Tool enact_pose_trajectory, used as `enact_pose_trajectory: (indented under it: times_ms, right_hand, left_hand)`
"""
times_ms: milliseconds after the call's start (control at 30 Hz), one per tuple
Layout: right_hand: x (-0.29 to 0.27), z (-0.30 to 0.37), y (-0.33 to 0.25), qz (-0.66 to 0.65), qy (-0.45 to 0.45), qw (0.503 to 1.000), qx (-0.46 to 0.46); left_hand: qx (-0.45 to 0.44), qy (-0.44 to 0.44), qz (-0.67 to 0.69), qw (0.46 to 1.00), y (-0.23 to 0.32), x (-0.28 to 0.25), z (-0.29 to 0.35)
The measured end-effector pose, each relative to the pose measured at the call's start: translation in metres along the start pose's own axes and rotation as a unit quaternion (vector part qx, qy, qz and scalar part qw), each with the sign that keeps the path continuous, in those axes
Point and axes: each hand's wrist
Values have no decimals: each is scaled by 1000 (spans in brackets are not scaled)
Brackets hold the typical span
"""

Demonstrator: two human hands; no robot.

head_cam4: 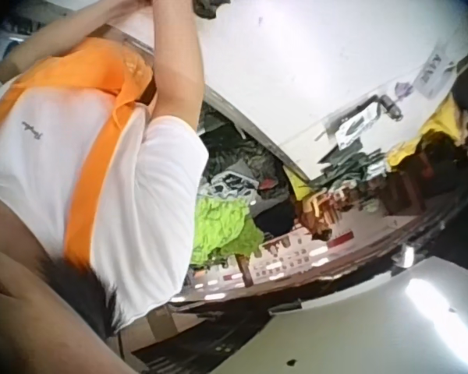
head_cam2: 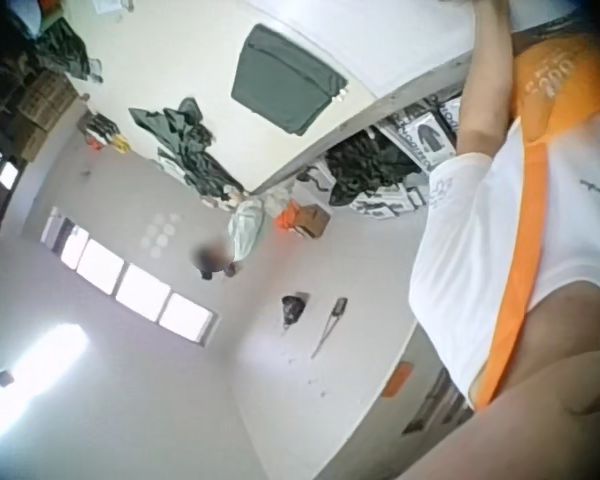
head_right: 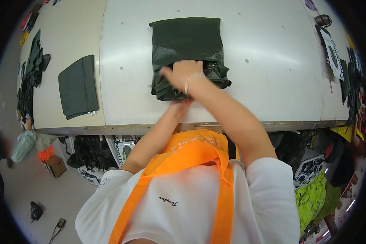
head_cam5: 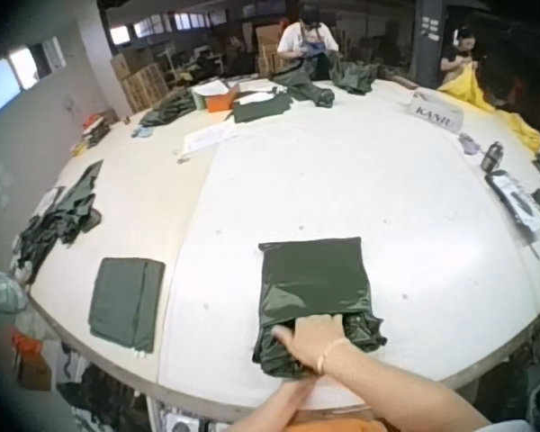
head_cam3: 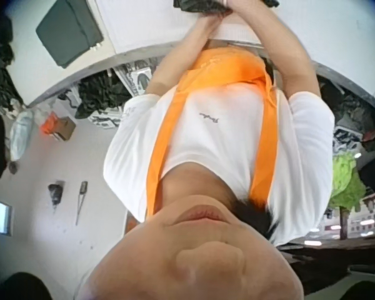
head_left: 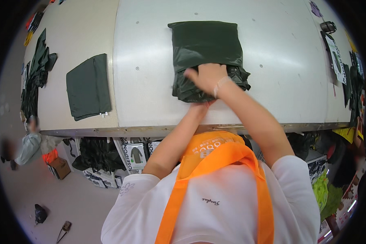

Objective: The person folds a dark green jacket on a white table. They smooth the fabric, fold the sleeves and sides, then fold the jacket into a compact rectangle and place it on a stack of similar folded items.

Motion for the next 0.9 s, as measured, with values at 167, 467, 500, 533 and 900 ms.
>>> enact_pose_trajectory:
  times_ms: [167,467,500,533,900]
  right_hand:
    - [107,92,56,-259,360,848,-289]
    - [174,46,102,-811,181,556,-25]
    - [173,47,98,-823,168,541,-39]
    - [173,48,96,-834,159,526,-49]
    - [154,87,92,-780,230,570,-117]
  left_hand:
    - [49,-24,-38,998,-8,-1,4]
    - [148,-56,-421,893,-10,-20,42]
    - [125,-91,-512,845,-3,-22,52]
    - [191,-124,-621,750,5,-15,77]
    - [716,-99,-691,-10,29,55,107]
Point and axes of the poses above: each hand's wrist, its own z-axis away from the middle knuckle, its own x-axis out of the palm, y = z × x, and after that the axes turned 10 degrees about y, right-handed
